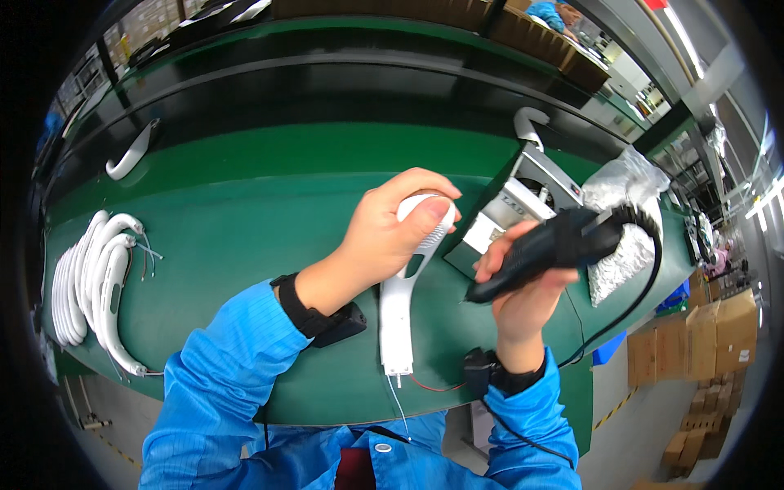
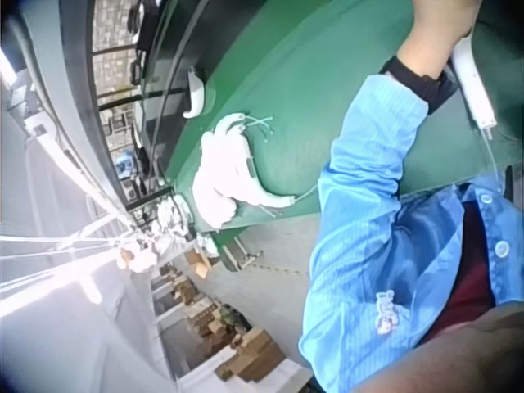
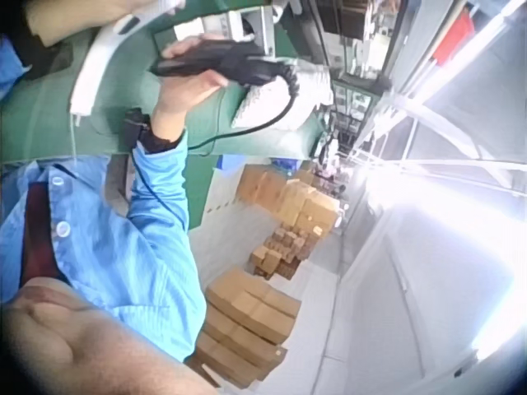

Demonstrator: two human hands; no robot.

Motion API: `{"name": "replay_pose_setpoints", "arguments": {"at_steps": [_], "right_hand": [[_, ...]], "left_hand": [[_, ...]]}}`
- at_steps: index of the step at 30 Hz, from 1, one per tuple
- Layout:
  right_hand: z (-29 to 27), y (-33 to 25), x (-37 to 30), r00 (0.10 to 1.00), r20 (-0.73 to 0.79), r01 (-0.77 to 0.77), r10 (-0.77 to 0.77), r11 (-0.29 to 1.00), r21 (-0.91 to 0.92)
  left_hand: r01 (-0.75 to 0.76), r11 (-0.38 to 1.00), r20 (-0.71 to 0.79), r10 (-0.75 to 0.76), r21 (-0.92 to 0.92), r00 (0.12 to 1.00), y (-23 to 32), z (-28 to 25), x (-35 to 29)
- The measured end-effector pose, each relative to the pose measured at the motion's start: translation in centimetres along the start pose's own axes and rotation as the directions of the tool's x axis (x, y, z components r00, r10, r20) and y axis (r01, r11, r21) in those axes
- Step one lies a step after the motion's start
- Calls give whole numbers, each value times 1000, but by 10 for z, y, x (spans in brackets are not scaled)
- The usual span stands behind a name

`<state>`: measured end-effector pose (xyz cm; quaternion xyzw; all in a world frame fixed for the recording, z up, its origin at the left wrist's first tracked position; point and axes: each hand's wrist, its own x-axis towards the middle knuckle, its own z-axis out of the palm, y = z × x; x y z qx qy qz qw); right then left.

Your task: Assembling white plastic curved handles on a factory production line using a handheld tool.

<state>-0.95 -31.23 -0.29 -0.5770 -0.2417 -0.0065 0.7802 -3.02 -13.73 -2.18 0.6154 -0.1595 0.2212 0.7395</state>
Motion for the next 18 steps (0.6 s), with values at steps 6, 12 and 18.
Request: {"name": "replay_pose_setpoints", "arguments": {"at_steps": [6, 12, 18], "right_hand": [[45, 7, -37, 989, 148, -47, 11, 969, 241], [59, 14, -42, 987, 163, -39, 7, 980, 195], [61, 27, -46, 977, 178, -139, 119, 985, 106]], "left_hand": [[21, 999, 20, -22, 38, 1000, 4, -4, 1], [-29, 997, 7, 29, 72, 1000, 4, -2, 0], [-7, 995, 12, 6, 101, 1000, 8, -1, 0]]}}
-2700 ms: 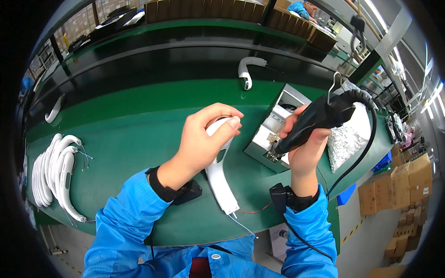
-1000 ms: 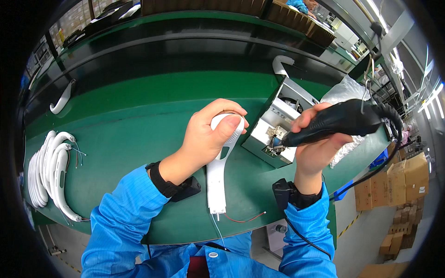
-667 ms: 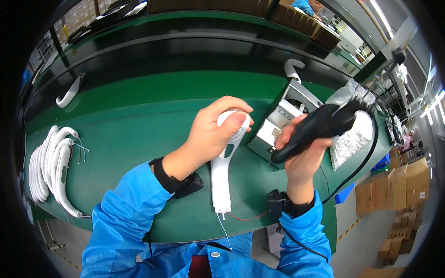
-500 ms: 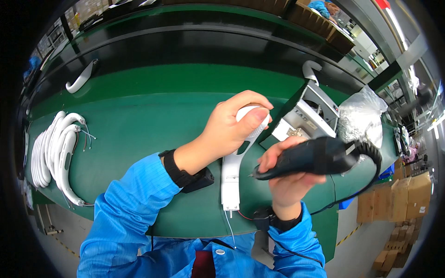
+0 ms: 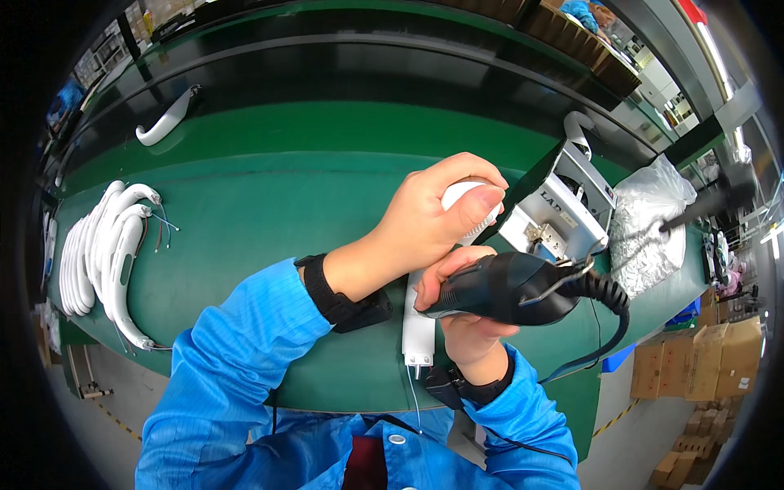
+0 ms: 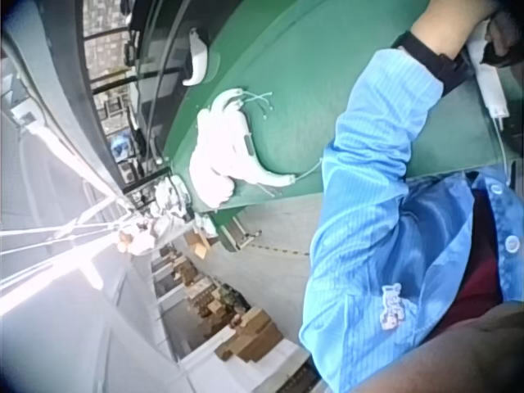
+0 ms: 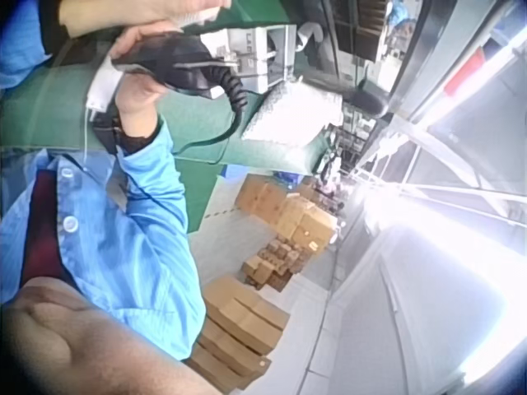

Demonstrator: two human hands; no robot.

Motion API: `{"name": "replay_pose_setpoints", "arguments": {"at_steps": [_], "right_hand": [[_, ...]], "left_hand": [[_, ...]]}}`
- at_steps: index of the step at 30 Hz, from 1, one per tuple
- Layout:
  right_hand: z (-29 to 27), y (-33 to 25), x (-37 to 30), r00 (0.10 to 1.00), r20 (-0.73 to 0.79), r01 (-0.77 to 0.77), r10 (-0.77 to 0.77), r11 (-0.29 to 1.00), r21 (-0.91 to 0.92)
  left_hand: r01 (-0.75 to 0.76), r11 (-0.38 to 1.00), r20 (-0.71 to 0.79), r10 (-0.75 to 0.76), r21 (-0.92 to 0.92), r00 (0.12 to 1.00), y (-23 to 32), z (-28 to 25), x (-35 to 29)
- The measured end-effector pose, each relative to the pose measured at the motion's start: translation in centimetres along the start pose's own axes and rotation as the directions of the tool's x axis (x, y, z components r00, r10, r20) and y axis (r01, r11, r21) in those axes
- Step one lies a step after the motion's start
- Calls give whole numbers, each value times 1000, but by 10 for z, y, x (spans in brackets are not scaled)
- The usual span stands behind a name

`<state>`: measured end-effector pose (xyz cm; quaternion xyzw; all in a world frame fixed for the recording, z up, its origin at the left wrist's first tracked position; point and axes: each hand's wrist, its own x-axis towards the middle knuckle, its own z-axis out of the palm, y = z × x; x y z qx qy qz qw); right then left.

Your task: Assembling white plastic curved handles on a factory production line using a handheld tool.

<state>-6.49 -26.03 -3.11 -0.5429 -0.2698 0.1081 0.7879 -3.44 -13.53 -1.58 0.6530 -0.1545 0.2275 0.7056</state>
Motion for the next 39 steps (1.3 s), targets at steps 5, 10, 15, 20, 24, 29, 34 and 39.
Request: {"name": "replay_pose_setpoints", "arguments": {"at_steps": [5, 10, 15, 20, 24, 29, 34, 39], "right_hand": [[1, 4, 2, 1000, 5, -5, 5, 1000, -2], [3, 7, 3, 999, 33, 13, -15, 997, 70], [-15, -15, 4, 966, 78, 219, -246, 942, 253], [-39, -34, 25, 898, -114, 434, -425, 898, 72], [-37, -20, 28, 925, -139, 362, -355, 931, 33], [-39, -5, 32, 937, -117, 336, -330, 941, 44], [-36, -1, 36, 942, -131, 312, -308, 950, 11], [-43, 0, 29, 943, -162, 294, -290, 956, 1]], "left_hand": [[49, 997, 3, -49, -62, 999, -3, -2, 2], [43, 998, -10, -42, 47, 999, 8, -9, 1], [-64, 727, 102, -9, 684, 995, 28, -36, 11], [140, 608, -319, 197, 781, 927, 11, -112, 25], [414, 572, -604, 188, 708, 774, -17, -169, 37], [426, 551, -374, -211, 718, 903, -81, -202, 43], [477, 203, -483, -26, 855, 875, -59, -291, 62], [672, -310, -662, 155, 673, 734, -52, -397, 21]]}}
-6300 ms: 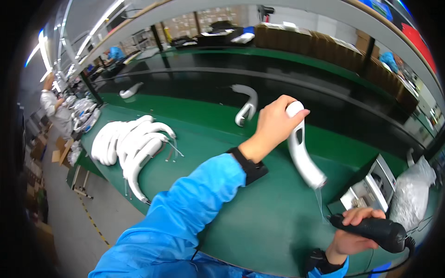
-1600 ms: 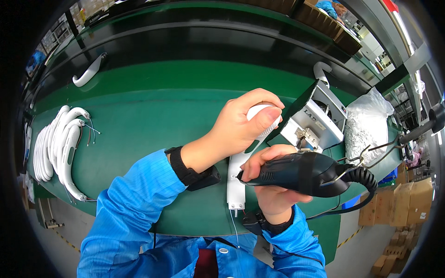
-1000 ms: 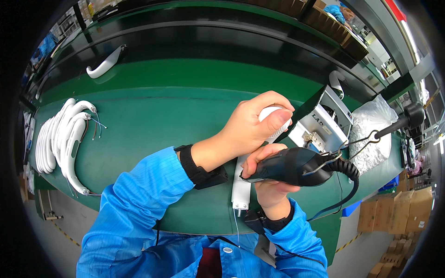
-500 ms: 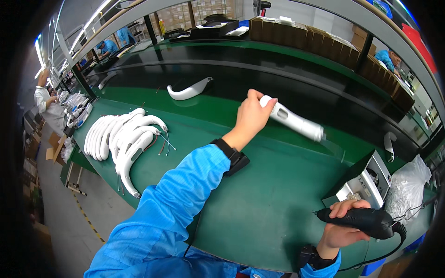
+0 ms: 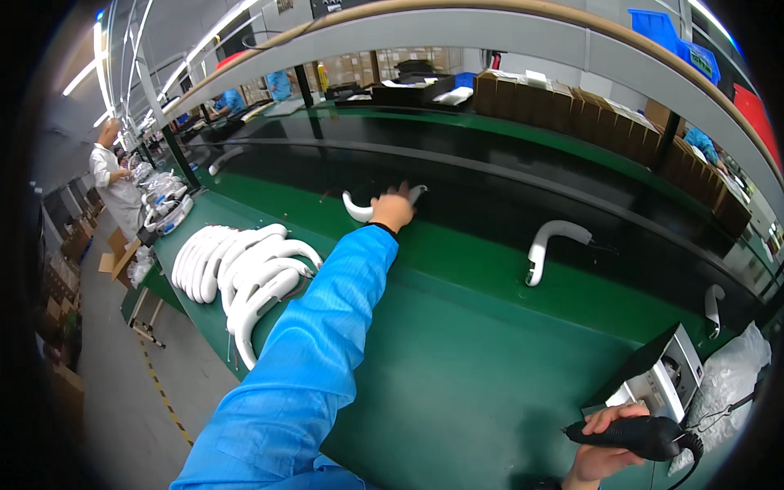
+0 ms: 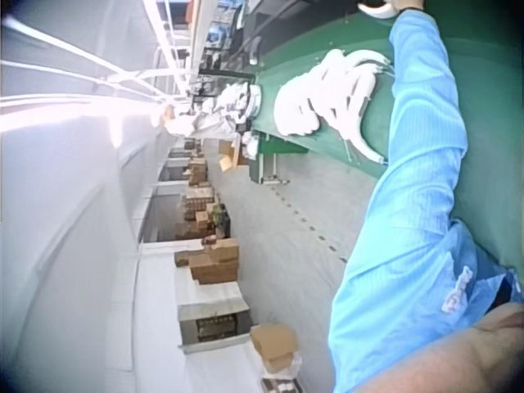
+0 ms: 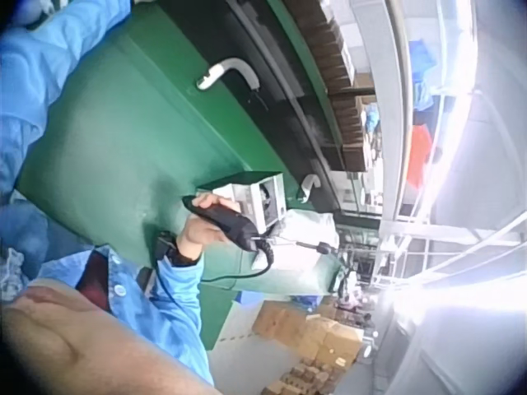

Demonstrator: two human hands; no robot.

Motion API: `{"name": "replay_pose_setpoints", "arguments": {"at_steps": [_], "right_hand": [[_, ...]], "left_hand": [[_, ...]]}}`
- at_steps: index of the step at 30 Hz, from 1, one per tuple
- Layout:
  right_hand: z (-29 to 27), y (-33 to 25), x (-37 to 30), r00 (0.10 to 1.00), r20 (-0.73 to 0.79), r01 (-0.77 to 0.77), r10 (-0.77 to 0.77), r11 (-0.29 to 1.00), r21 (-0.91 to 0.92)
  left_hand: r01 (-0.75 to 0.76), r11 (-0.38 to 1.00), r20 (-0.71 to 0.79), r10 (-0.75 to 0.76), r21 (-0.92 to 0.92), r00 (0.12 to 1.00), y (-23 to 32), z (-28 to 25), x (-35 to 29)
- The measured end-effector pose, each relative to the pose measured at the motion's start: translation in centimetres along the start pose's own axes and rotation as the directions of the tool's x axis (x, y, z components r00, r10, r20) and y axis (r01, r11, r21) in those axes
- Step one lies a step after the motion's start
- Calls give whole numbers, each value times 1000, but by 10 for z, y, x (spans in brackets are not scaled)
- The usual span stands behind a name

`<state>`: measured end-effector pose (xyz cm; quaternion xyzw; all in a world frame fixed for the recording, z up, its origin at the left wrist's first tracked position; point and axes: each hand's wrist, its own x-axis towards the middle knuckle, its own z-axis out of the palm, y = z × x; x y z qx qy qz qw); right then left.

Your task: Assembling white plastic curved handles on a factory production line using a handheld tool.

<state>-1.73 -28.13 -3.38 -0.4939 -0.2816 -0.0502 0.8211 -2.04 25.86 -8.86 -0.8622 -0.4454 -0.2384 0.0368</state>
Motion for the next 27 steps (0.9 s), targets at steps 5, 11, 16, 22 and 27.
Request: {"name": "replay_pose_setpoints", "arguments": {"at_steps": [5, 11, 16, 22, 27], "right_hand": [[5, 4, 2, 999, 44, -11, 10, 1000, 23], [-12, 9, 3, 998, 64, -13, 10, 999, 46], [-20, -16, 7, 992, 126, -21, 31, 997, -80], [-38, -51, 4, 993, 43, -113, 111, 992, 56], [-40, -54, 27, 999, -47, 7, -7, 1000, 7]], "left_hand": [[-117, 958, 221, 178, -263, 959, -28, -37, 9], [-340, 425, -210, 323, -839, 923, 49, -152, -48], [-386, 153, -265, 499, -910, 825, 101, -220, -139], [53, -169, -54, 570, -984, 820, 149, -221, -220], [394, -233, 123, 707, -889, 696, 187, -198, -255]]}}
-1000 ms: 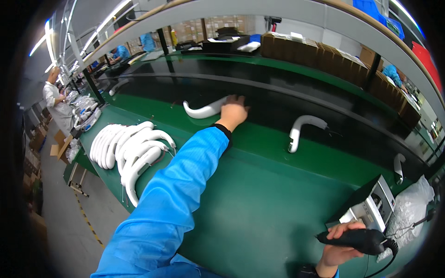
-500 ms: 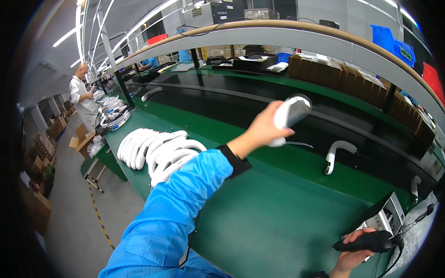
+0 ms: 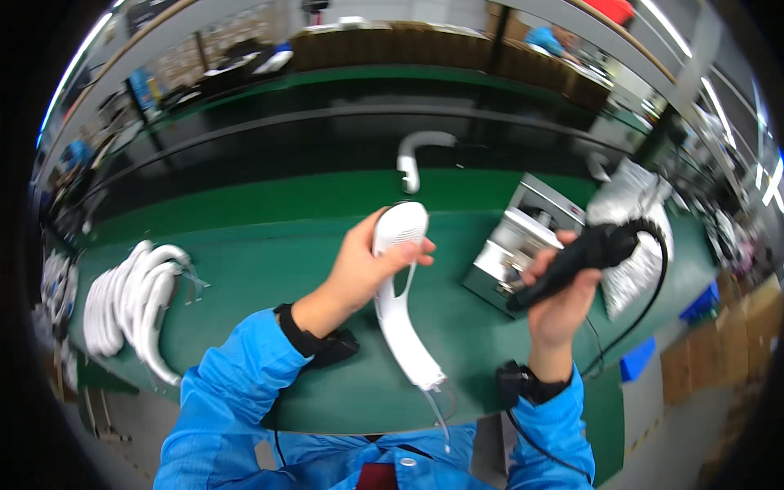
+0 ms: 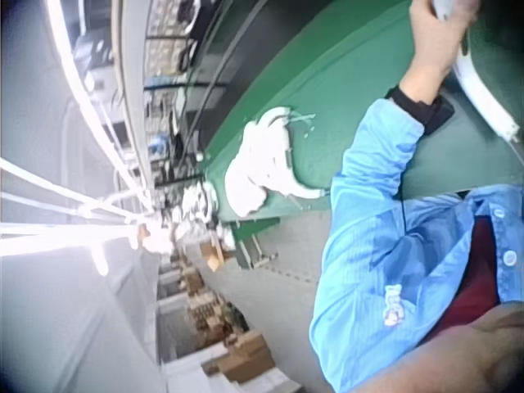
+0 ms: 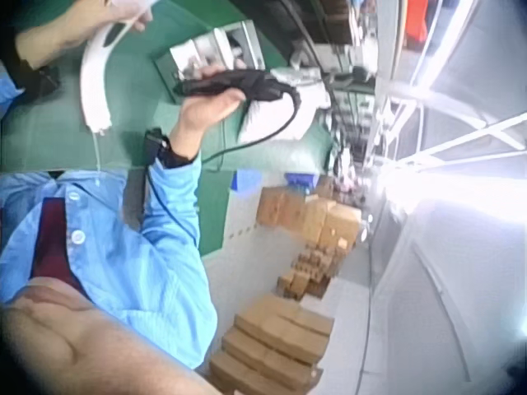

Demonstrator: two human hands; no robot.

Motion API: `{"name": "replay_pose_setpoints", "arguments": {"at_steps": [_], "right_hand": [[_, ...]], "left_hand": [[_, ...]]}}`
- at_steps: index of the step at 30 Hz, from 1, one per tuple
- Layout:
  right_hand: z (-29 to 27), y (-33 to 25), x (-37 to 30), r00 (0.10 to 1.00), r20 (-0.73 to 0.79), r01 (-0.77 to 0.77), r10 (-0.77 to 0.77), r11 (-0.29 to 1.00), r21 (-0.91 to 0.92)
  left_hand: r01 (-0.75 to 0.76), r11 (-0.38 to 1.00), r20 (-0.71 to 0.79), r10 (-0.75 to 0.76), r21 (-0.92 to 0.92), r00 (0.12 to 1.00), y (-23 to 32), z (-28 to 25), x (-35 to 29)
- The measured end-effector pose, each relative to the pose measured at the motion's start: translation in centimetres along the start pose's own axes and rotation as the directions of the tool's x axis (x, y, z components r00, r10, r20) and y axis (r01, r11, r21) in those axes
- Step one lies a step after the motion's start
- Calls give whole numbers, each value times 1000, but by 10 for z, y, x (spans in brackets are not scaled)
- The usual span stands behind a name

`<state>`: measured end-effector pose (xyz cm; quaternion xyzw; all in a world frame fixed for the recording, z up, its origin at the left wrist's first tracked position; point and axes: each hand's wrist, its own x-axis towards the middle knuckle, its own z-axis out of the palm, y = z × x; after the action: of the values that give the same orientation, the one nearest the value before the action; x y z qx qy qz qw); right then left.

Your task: Assembling white plastic curved handles on a factory production line using a handheld tool.

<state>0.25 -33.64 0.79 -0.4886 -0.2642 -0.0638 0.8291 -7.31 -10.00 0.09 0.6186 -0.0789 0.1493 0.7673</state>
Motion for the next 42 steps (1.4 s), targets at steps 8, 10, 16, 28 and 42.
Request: {"name": "replay_pose_setpoints", "arguments": {"at_steps": [8, 10, 16, 28, 42], "right_hand": [[-8, -12, 33, 988, 40, 156, -152, 981, -119], [-7, -6, 34, 989, 70, 138, -130, 982, -126], [-2, 2, 35, 995, 97, 55, -33, 973, -224], [61, 23, -50, 977, 130, -181, 172, 981, 65], [66, 43, -58, 935, 175, -303, 309, 951, -61]], "left_hand": [[-22, 1000, 45, 23, -21, 999, -25, 34, 16], [-20, 998, 49, 22, -52, 999, -29, 29, 16], [-47, 995, 34, 50, -89, 998, -35, 21, 16], [-57, 989, 33, 62, -133, 998, -37, 18, 17], [-76, 996, 71, 80, -56, 994, -36, 20, 16]]}}
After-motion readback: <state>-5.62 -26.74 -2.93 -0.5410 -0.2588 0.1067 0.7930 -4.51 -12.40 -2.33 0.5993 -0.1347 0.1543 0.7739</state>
